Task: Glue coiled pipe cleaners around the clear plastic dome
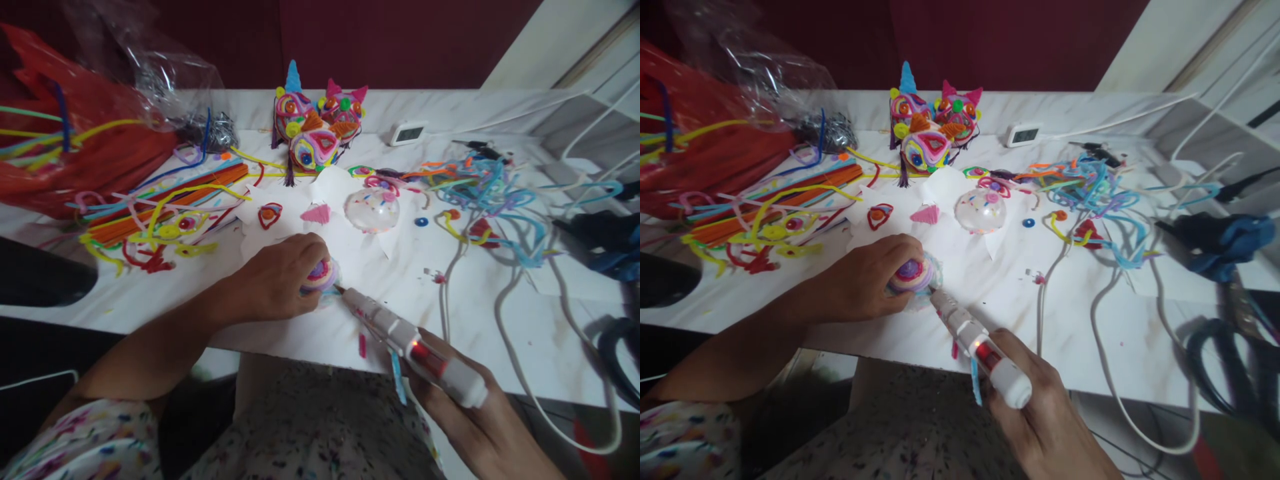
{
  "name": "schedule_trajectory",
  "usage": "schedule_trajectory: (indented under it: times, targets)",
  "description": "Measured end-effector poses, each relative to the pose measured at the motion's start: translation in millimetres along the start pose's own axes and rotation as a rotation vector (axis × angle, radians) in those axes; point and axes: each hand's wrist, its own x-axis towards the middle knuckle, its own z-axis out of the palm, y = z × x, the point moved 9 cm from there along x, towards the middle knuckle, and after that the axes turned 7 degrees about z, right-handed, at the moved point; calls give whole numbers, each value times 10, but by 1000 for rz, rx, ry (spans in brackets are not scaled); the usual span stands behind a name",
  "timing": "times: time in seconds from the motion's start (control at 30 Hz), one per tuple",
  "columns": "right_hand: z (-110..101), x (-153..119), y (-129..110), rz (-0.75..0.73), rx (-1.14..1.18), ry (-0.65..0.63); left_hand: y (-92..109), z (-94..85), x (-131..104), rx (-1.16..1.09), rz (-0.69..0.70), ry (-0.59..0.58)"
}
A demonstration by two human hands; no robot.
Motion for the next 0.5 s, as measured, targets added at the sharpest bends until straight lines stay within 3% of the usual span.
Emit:
schedule_trajectory:
  times: [0.2, 0.5]
  targets:
    - [17, 34, 15, 19, 45, -33, -15, 1, 4, -11, -11, 4]
    - [-7, 69, -146, -54, 17, -12, -26, 0, 8, -9, -10, -7]
